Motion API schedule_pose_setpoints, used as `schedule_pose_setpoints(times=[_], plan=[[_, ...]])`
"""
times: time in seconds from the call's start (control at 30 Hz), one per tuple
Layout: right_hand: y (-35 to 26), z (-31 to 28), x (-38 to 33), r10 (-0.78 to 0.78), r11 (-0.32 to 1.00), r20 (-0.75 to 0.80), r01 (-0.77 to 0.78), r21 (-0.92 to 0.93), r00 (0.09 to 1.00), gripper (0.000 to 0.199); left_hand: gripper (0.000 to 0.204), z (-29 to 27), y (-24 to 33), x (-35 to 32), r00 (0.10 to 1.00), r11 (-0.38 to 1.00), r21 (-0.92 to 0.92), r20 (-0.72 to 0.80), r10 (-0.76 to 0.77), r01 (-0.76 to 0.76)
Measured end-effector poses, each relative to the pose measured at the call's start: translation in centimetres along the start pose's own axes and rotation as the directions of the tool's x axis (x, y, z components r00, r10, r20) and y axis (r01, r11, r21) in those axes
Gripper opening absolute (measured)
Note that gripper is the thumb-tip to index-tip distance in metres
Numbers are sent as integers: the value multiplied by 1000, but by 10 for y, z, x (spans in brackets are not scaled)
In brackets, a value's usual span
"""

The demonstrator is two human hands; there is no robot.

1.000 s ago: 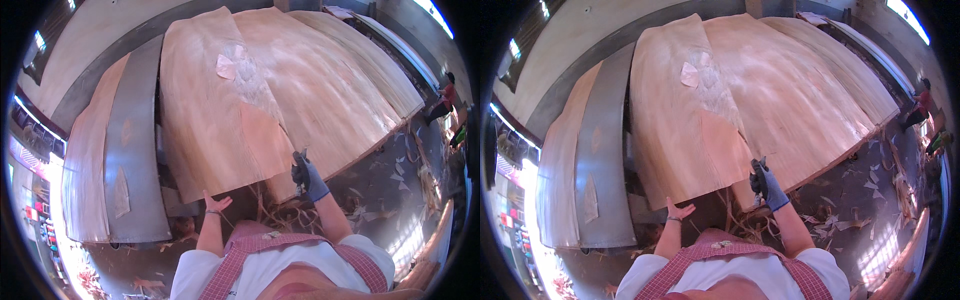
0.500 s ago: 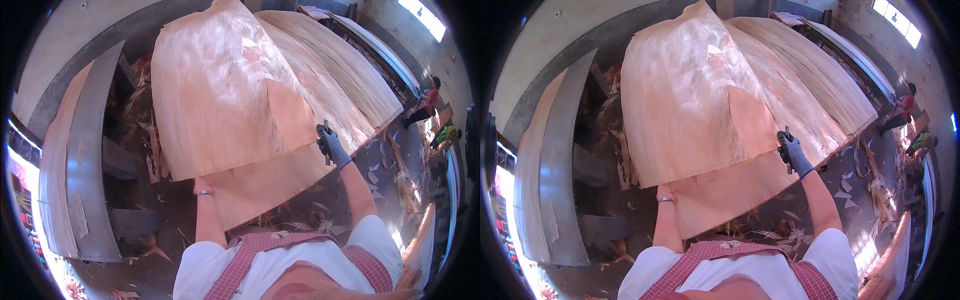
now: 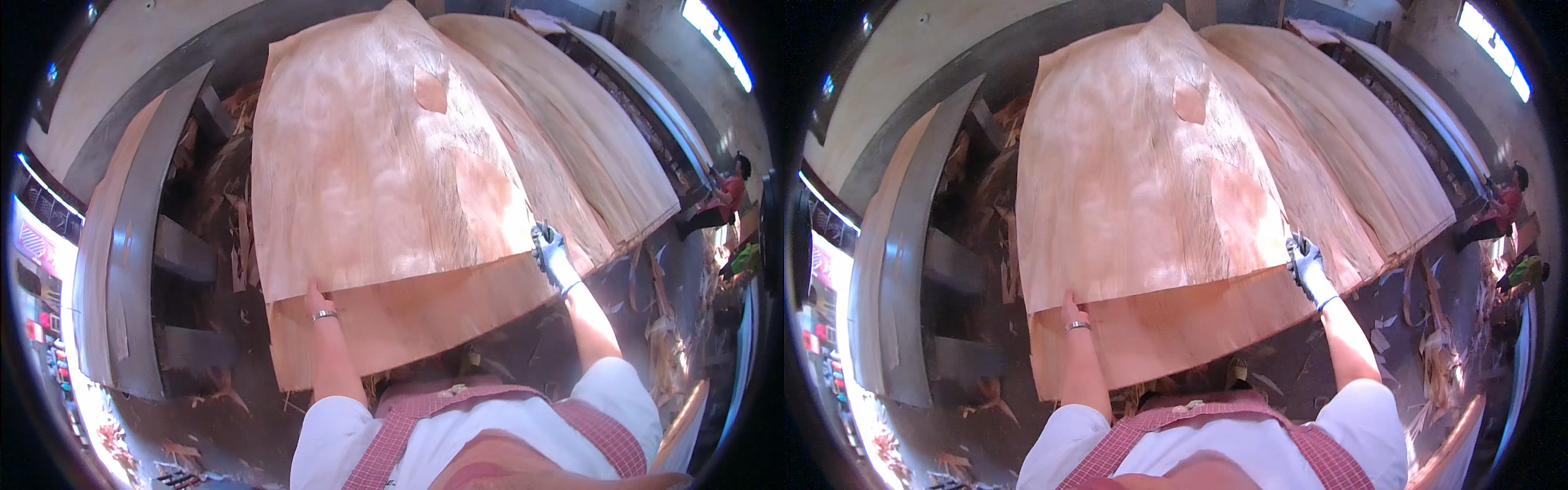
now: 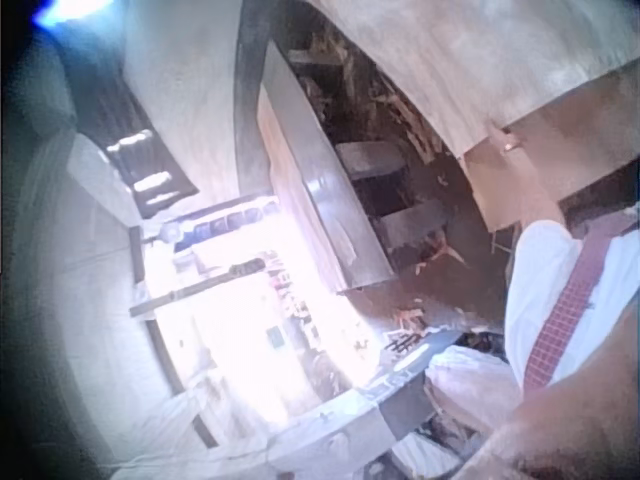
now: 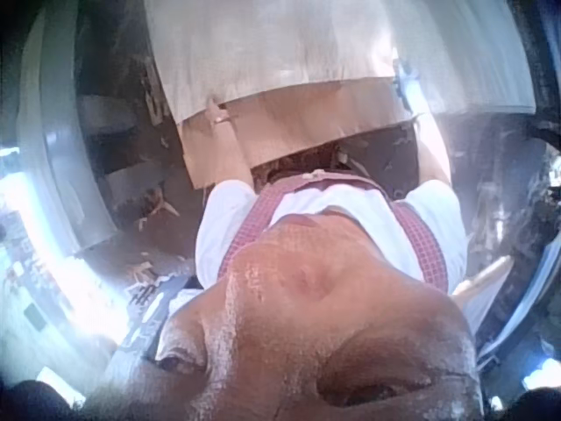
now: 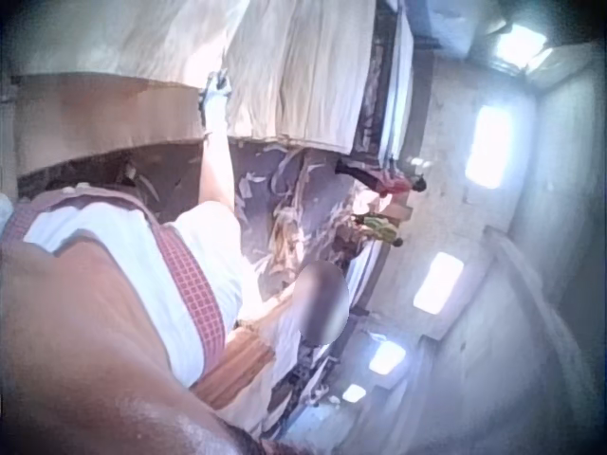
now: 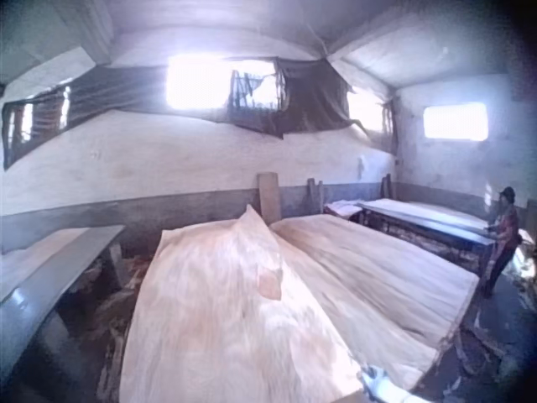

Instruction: The person applies pieces of tape to seams and cracks on large sheets of wood veneer, smoothed them down by hand, and then flips and moves the sheets on a work table.

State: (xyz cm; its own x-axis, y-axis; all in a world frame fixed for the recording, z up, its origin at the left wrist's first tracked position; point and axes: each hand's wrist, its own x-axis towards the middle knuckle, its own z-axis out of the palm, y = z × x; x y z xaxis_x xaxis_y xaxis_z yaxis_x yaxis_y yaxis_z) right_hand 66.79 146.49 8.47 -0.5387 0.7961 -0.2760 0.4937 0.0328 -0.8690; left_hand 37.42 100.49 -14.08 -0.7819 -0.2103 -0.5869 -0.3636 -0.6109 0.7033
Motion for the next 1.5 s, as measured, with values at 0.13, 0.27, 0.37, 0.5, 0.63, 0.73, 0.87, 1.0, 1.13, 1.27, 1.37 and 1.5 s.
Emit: schedule_pose_setpoints(times=[0.13, 0.27, 0.37, 0.5, 0.63, 0.73, 0.87, 1.0, 1.13, 1.27, 1.37, 1.5], plan=[[95, -77, 14, -76, 997, -57, 75, -23, 995, 30, 18, -20, -34, -109, 996, 994, 74, -44, -74, 77], [172, -127, 2, -189, 965, -118, 162, -207, 975, 34, 47, -85, -57, -205, 979, 967, -206, 168, -118, 152], [174, -137, 5, -28, 992, -73, 19, -125, 997, 33, 56, -98, -49, -217, 981, 946, -272, 129, -146, 177], [160, -137, 52, -168, 980, 5, 167, -106, 986, 33, 60, -83, -51, -178, 995, 999, -34, -94, -27, 24], [143, -123, 102, -67, 994, -12, 66, -89, 998, 24, 59, -59, -44, -122, 999, 995, -93, -8, 43, -43], [137, -117, 110, 20, 995, -33, -23, -92, 999, 32, 60, -35, -22, -109, 998, 988, -144, 4, 56, -54], [144, -101, 116, -25, 983, -24, 20, -183, 999, 48, 63, -59, 4, -79, 989, 990, -9, -55, 141, -141], [221, -124, 124, -130, 907, -81, 85, -413, 988, 58, 56, -89, -31, -91, 980, 972, 235, -187, 66, -21], [255, -132, 102, -274, 781, -107, 156, -605, 956, 56, 56, -125, -75, -123, 983, 996, -68, -180, 42, -55], [253, -137, 102, -118, 734, -127, 0, -680, 985, 52, 55, -121, -73, -129, 965, 998, -55, -263, -1, -14], [258, -142, 101, -206, 715, -131, 58, -697, 970, 52, 55, -122, -79, -128, 953, 1000, -27, -302, -16, 8], [248, -131, 98, -121, 680, -114, -2, -734, 986, 52, 55, -139, -83, -115, 984, 988, 92, -120, 132, -121]])
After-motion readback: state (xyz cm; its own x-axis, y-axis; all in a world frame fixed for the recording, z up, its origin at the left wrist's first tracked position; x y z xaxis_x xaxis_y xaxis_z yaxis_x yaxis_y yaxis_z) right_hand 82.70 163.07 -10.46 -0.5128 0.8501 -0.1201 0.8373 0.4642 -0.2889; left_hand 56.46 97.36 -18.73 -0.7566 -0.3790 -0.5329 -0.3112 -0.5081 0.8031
